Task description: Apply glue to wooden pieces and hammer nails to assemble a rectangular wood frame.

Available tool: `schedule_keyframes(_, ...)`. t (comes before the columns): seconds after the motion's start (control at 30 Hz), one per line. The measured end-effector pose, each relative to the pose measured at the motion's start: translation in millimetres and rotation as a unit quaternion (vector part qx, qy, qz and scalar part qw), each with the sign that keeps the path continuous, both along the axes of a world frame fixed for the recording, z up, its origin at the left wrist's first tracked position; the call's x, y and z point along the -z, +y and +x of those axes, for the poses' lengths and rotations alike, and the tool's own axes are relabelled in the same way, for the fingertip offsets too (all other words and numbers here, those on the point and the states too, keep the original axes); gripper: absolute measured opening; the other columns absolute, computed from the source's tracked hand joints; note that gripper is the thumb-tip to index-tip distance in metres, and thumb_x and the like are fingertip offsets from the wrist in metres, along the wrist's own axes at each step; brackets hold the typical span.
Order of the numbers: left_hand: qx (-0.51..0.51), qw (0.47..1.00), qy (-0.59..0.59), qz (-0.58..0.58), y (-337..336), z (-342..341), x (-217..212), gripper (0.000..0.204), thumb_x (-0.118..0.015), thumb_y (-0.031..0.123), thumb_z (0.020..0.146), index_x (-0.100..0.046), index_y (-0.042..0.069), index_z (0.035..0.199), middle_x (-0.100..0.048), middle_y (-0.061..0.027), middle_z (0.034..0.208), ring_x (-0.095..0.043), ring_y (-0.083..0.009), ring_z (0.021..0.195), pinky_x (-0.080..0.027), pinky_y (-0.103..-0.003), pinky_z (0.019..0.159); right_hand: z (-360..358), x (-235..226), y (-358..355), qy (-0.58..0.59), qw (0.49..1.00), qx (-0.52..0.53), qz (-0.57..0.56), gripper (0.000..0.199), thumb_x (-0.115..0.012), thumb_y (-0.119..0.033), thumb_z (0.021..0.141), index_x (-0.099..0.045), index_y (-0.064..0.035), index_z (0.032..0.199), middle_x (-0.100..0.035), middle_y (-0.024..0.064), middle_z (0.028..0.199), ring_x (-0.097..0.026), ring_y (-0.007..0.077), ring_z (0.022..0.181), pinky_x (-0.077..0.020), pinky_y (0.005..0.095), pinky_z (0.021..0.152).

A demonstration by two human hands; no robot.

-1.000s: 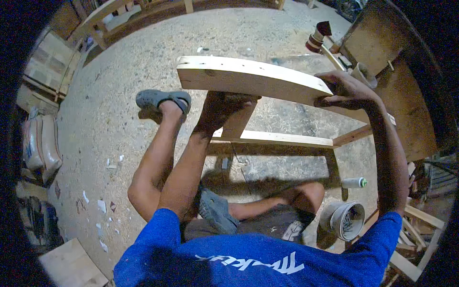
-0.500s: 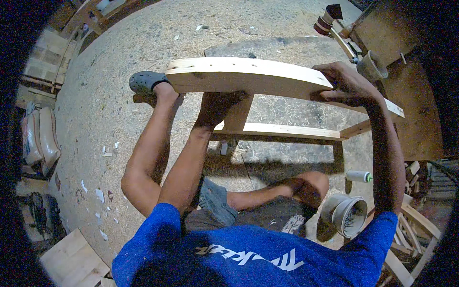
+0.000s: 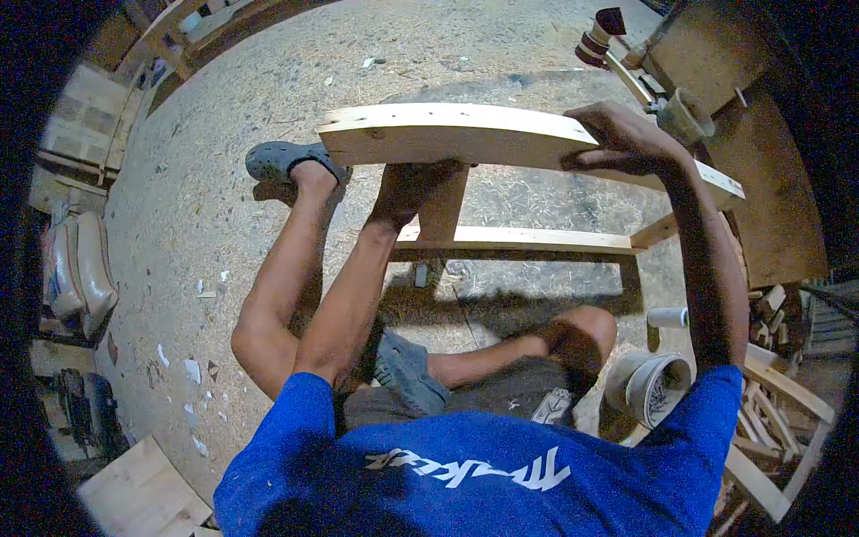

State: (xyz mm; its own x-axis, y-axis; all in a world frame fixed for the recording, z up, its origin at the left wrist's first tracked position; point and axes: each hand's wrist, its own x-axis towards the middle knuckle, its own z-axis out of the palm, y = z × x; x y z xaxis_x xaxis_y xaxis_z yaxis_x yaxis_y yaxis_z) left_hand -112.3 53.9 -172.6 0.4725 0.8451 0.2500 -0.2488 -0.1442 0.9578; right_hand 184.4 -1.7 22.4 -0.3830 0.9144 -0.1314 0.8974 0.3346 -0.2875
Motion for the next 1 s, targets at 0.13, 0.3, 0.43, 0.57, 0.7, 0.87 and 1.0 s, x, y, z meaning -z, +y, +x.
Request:
schedule_keyframes(0.13,-0.092,0.958,0.205,0.179,3.1,-4.6,21.3,0.043,-0.073,0.04,0.092,-0.066,0.013,0.126,-0.069,-0.0105,0.121,-0.062,-0.0301,0.115,-0.047,-0.044,0.101,-26.0,0.9,-13.3,-0.083,0.995,0.02,0.056,0.059,-0.081,-0.039,0.081,-0.061,-0.0077,0.126,-0.072,0.0178,0.103,-0.069,0.0336,0.093,-0.053,0.0442,0.085)
schedule_keyframes(0.3,-0.109,0.909,0.295,0.274,21.9,-11.8,42.3,0.034,-0.063,0.038,0.097,-0.069,0.016,0.122,-0.068,-0.0081,0.125,-0.062,-0.0286,0.117,-0.047,-0.041,0.101,2.1,10.8,-111.4,-0.067,0.935,-0.057,0.343,0.069,-0.078,-0.035,0.084,-0.051,-0.0183,0.145,-0.06,0.012,0.129,-0.053,0.0353,0.125,-0.0441,0.0464,0.108)
schedule_keyframes(0.43,-0.113,0.928,0.274,0.227,34.5,-22.8,43.4,0.037,-0.061,0.037,0.098,-0.067,0.012,0.124,-0.067,-0.0102,0.127,-0.062,-0.0277,0.117,-0.047,-0.04,0.101,112.9,0.3,-291.9,-0.115,0.944,0.15,0.27,0.031,-0.072,-0.023,0.091,-0.066,-0.0073,0.117,-0.067,0.012,0.113,-0.066,0.03,0.102,-0.0526,0.0424,0.087)
schedule_keyframes(0.57,-0.123,0.921,0.312,0.199,43.5,-36.3,40.5,0.04,-0.06,0.035,0.098,-0.064,0.007,0.126,-0.066,-0.0123,0.128,-0.062,-0.0268,0.116,-0.047,-0.038,0.102,200.3,29.5,-437.4,-0.192,0.851,0.486,0.046,0.018,-0.07,-0.014,0.09,-0.065,0.0022,0.097,-0.068,0.0193,0.084,-0.066,0.0314,0.074,-0.0511,0.0425,0.068)
schedule_keyframes(0.7,-0.141,0.919,0.3,0.215,42.0,-39.1,43.7,0.041,-0.06,0.029,0.097,-0.061,0.004,0.13,-0.065,-0.0147,0.129,-0.063,-0.0262,0.117,-0.047,-0.035,0.103,202.3,133.5,-502.3,-0.099,0.814,0.569,-0.057,0.02,-0.071,-0.018,0.083,-0.074,-0.0012,0.095,-0.07,0.0261,0.09,-0.069,0.0428,0.086,-0.0549,0.0496,0.08)
schedule_keyframes(0.87,-0.185,0.879,0.336,0.283,29.0,-25.3,47.8,0.041,-0.064,0.019,0.094,-0.058,0.004,0.131,-0.066,-0.0167,0.124,-0.064,-0.0266,0.115,-0.046,-0.033,0.105,187.2,226.3,-501.2,-0.04,0.747,0.664,-0.015,0.031,-0.076,-0.031,0.083,-0.075,-0.0016,0.094,-0.071,0.0254,0.092,-0.07,0.042,0.088,-0.0549,0.0492,0.083)
schedule_keyframes(1.0,-0.091,0.992,-0.074,-0.047,27.5,-21.8,48.0,0.05,-0.067,0.032,0.092,-0.056,0.002,0.131,-0.063,-0.0157,0.122,-0.06,-0.0274,0.117,-0.046,-0.039,0.107,187.8,240.9,-484.5,-0.01,0.696,0.717,0.031,0.035,-0.079,-0.04,0.079,-0.077,-0.005,0.087,-0.073,0.0232,0.089,-0.071,0.0403,0.087,-0.0549,0.0484,0.084)
